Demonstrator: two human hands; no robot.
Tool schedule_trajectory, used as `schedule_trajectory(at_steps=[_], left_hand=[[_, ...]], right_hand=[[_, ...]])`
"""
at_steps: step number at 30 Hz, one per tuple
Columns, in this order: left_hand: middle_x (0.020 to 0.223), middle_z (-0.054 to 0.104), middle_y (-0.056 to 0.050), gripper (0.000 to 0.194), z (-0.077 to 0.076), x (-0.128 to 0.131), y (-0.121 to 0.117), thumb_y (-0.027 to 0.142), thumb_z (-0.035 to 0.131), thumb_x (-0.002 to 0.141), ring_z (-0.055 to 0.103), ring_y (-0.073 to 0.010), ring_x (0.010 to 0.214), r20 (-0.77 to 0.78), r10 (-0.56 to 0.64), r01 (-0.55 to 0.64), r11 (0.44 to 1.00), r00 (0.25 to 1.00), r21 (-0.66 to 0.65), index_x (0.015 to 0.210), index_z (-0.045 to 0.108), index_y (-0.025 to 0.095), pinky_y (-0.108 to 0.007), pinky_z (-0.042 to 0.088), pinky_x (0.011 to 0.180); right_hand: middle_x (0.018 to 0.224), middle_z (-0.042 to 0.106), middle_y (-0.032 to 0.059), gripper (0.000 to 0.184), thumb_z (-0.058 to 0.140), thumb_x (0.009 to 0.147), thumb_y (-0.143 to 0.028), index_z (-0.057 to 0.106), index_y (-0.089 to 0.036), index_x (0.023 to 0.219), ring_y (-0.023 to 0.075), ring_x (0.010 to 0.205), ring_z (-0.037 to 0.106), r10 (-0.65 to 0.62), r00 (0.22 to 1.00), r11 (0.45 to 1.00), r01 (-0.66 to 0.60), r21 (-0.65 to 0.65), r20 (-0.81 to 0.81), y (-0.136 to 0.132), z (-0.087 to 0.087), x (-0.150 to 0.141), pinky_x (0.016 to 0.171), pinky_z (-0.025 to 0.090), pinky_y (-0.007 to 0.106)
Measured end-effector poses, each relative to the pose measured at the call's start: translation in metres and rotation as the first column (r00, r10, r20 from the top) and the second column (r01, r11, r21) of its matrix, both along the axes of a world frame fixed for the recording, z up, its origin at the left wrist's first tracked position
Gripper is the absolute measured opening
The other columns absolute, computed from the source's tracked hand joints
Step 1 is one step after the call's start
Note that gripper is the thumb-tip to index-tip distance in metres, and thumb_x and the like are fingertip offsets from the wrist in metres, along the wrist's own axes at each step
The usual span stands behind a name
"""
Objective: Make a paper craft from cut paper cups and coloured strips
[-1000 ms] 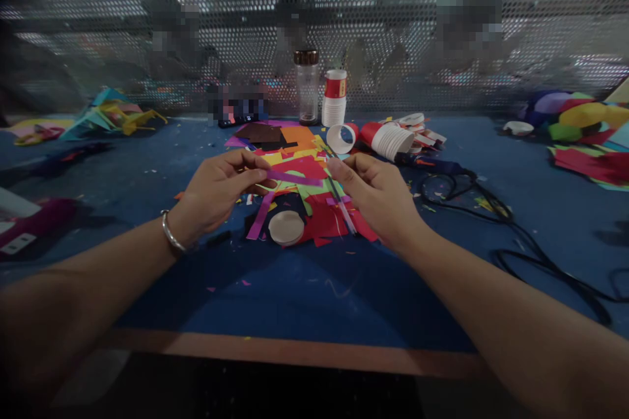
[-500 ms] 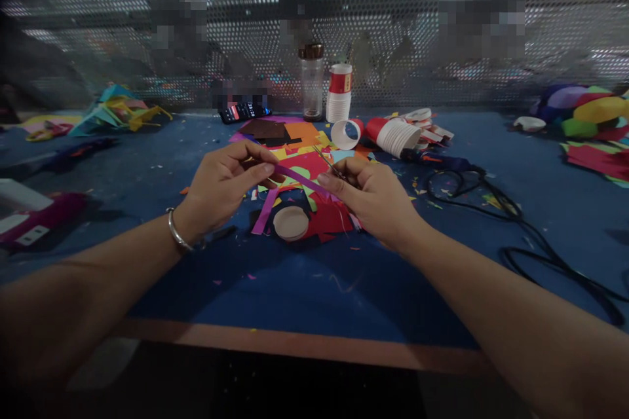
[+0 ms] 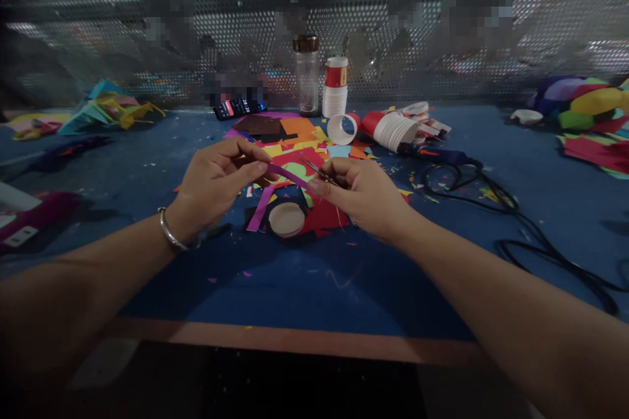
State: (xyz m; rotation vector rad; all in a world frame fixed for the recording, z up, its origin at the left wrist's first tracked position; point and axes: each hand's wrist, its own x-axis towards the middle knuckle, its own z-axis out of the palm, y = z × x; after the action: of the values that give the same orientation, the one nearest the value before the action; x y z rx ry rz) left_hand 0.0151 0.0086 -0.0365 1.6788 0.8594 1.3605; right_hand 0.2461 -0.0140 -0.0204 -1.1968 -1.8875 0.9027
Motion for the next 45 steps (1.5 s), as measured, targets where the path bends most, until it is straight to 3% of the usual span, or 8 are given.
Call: schedule_trajectory(at_steps=[6, 12, 23, 32, 45], left_hand=[[0.076, 0.067, 0.001, 0.006, 0.0032, -0.0048, -0.0027, 0.018, 0.071, 0.079, 0.072, -0.0119, 0.068, -0.027, 0.021, -0.020, 0.999, 0.999, 0.035, 0.084, 0.069, 0.017, -0.024, 0.062, 0.066], [0.074, 0.066, 0.001, 0.005, 0.0035, -0.0060, -0.0039, 0.020, 0.071, 0.079, 0.071, -0.0130, 0.068, -0.057, 0.011, -0.011, 1.000, 0.998, 0.002, 0.083, 0.069, 0.018, -0.026, 0.062, 0.068], [0.077, 0.068, 0.000, 0.005, 0.0011, -0.0054, -0.0017, 0.021, 0.072, 0.079, 0.071, -0.0141, 0.071, -0.043, 0.020, -0.021, 0.999, 0.999, -0.025, 0.084, 0.070, 0.019, -0.028, 0.063, 0.072], [0.077, 0.067, 0.001, 0.004, 0.0074, -0.0036, -0.0088, 0.018, 0.071, 0.080, 0.072, -0.0134, 0.068, -0.035, 0.019, -0.019, 1.000, 0.999, 0.009, 0.083, 0.069, 0.018, -0.026, 0.061, 0.066], [0.074, 0.068, 0.001, 0.004, 0.0027, -0.0055, -0.0046, 0.021, 0.072, 0.079, 0.069, -0.0139, 0.065, -0.076, 0.012, -0.012, 1.000, 0.997, -0.002, 0.082, 0.069, 0.020, -0.028, 0.059, 0.066]], right_hand=[[0.067, 0.053, -0.0012, 0.043, 0.076, 0.077, -0.059, 0.062, -0.019, 0.072, 0.0124, 0.063, 0.044, -0.010, 1.000, 1.000, 0.011, 0.015, -0.024, 0.0006, -0.0015, -0.0041, 0.057, 0.033, 0.028], [0.065, 0.054, -0.0014, 0.031, 0.073, 0.080, -0.049, 0.065, -0.019, 0.074, 0.0122, 0.060, 0.043, -0.034, 0.998, 0.999, 0.032, 0.041, 0.051, 0.0010, -0.0002, -0.0027, 0.056, 0.034, 0.028], [0.062, 0.052, -0.0018, 0.030, 0.069, 0.082, -0.048, 0.065, -0.019, 0.074, 0.0115, 0.056, 0.041, -0.038, 0.995, 0.998, 0.033, 0.059, 0.090, 0.0016, 0.0005, -0.0018, 0.052, 0.031, 0.028], [0.070, 0.059, 0.0027, 0.030, 0.073, 0.078, -0.050, 0.066, -0.021, 0.073, 0.0164, 0.065, 0.049, -0.074, 0.996, 0.995, 0.070, 0.073, 0.050, -0.0023, 0.0035, -0.0021, 0.059, 0.039, 0.031], [0.068, 0.057, 0.0009, 0.033, 0.070, 0.083, -0.051, 0.066, -0.019, 0.076, 0.0128, 0.059, 0.042, -0.087, 0.991, 0.991, 0.076, 0.109, 0.098, -0.0001, -0.0015, -0.0007, 0.055, 0.033, 0.029]])
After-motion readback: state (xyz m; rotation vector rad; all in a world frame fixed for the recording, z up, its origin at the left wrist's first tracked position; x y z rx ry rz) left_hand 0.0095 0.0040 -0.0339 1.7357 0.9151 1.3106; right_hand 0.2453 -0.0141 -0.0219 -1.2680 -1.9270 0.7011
